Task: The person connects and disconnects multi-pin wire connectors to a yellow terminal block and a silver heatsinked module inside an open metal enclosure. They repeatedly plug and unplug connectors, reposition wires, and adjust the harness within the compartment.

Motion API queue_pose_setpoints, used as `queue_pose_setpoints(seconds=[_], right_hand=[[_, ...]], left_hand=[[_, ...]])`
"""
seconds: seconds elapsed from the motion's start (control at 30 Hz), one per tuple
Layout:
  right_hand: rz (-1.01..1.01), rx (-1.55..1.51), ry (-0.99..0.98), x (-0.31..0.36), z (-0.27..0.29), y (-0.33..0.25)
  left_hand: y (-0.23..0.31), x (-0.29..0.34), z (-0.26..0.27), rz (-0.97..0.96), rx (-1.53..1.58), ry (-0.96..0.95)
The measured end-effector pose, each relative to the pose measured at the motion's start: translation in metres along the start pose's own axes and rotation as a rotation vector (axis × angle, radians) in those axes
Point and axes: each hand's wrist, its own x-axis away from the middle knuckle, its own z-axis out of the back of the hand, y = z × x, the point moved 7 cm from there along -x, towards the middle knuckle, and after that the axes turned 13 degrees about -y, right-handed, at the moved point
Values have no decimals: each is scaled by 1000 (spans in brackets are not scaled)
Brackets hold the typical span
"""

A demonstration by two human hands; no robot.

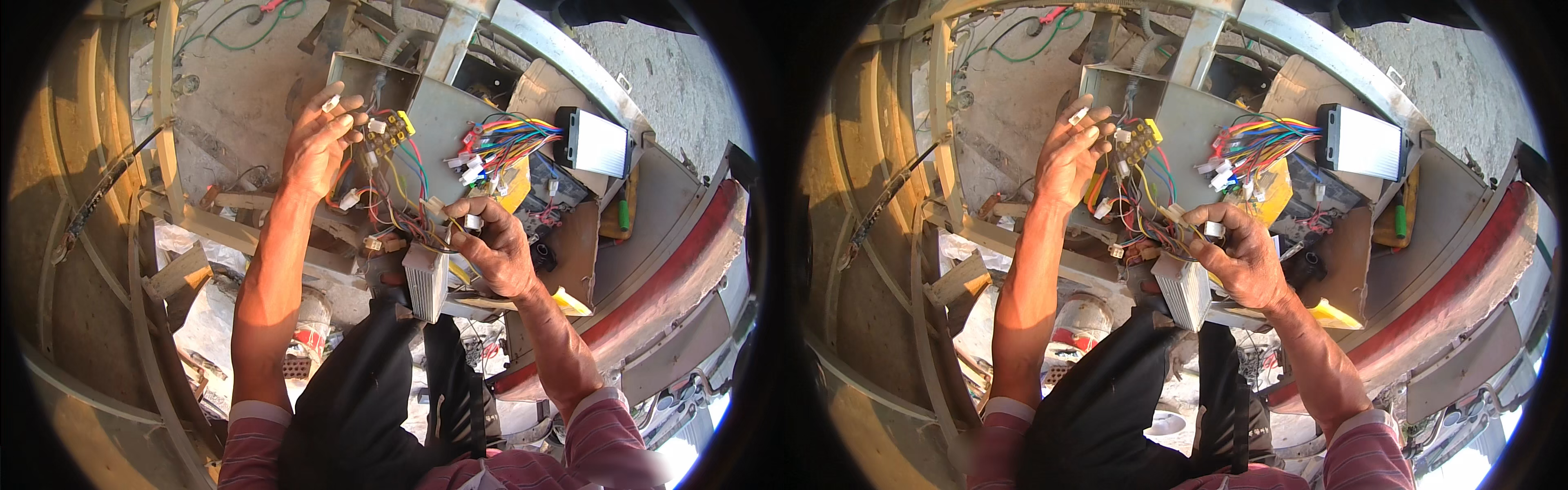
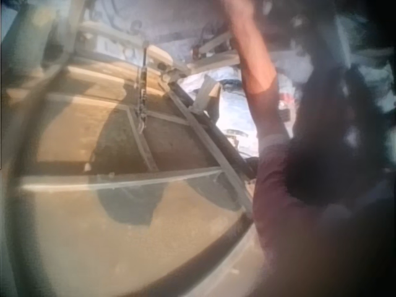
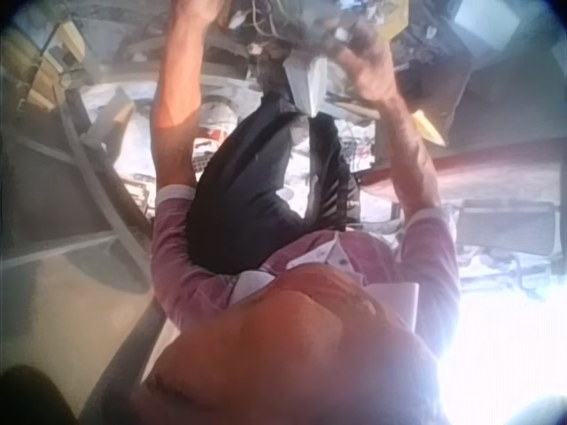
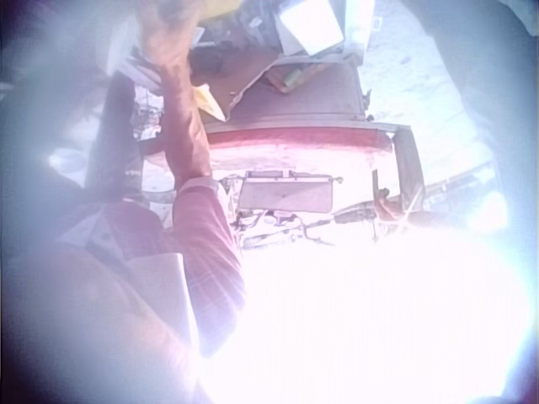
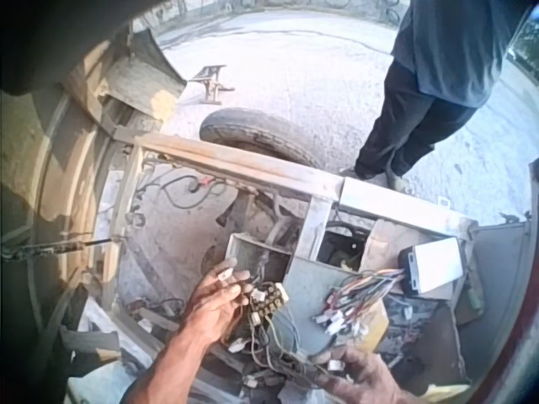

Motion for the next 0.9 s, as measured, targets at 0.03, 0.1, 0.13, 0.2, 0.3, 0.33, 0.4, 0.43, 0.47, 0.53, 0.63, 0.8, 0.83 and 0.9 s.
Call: queue_pose_setpoints(seconds=[0.03, 0.1, 0.13, 0.2, 0.3, 0.33, 0.4, 0.43, 0.47, 0.53, 0.63, 0.8, 0.83, 0.9], right_hand=[[25, 45, -30, 1, -2, -3], [83, 143, -86, 3, -6, -11], [-21, 137, -112, 8, -6, -6], [53, 201, -125, 12, -8, -12], [73, 239, -140, 20, -4, -13], [75, 242, -134, 24, -1, -12], [30, 151, -101, 30, 6, -6], [69, 115, -75, 31, 9, -5], [48, 65, -56, 34, 13, -1], [27, 27, -44, 37, 18, 4], [2, 17, -51, 39, 20, 10], [-25, -73, -7, 40, 23, 16], [-24, -74, -6, 40, 24, 16], [-18, -81, 0, 41, 25, 17]], left_hand=[[0, -1, 0, 1, -32, 20], [1, -3, -1, 6, -97, 60], [2, -3, -1, 11, -130, 80], [2, -3, -6, 3, -218, 81], [3, -2, -20, -38, -437, 13], [3, -1, -25, -52, -544, -15], [1, 1, -34, -48, -714, -42], [2, 2, -39, -81, -778, -57], [2, 2, -41, -98, -806, -26], [1, 1, -48, -132, -858, 7], [1, -8, -47, -164, -746, 43], [-6, -18, -8, -14, -177, 193], [-6, -16, 0, 5, -115, 234], [-7, -13, 5, -9, -52, 223]])
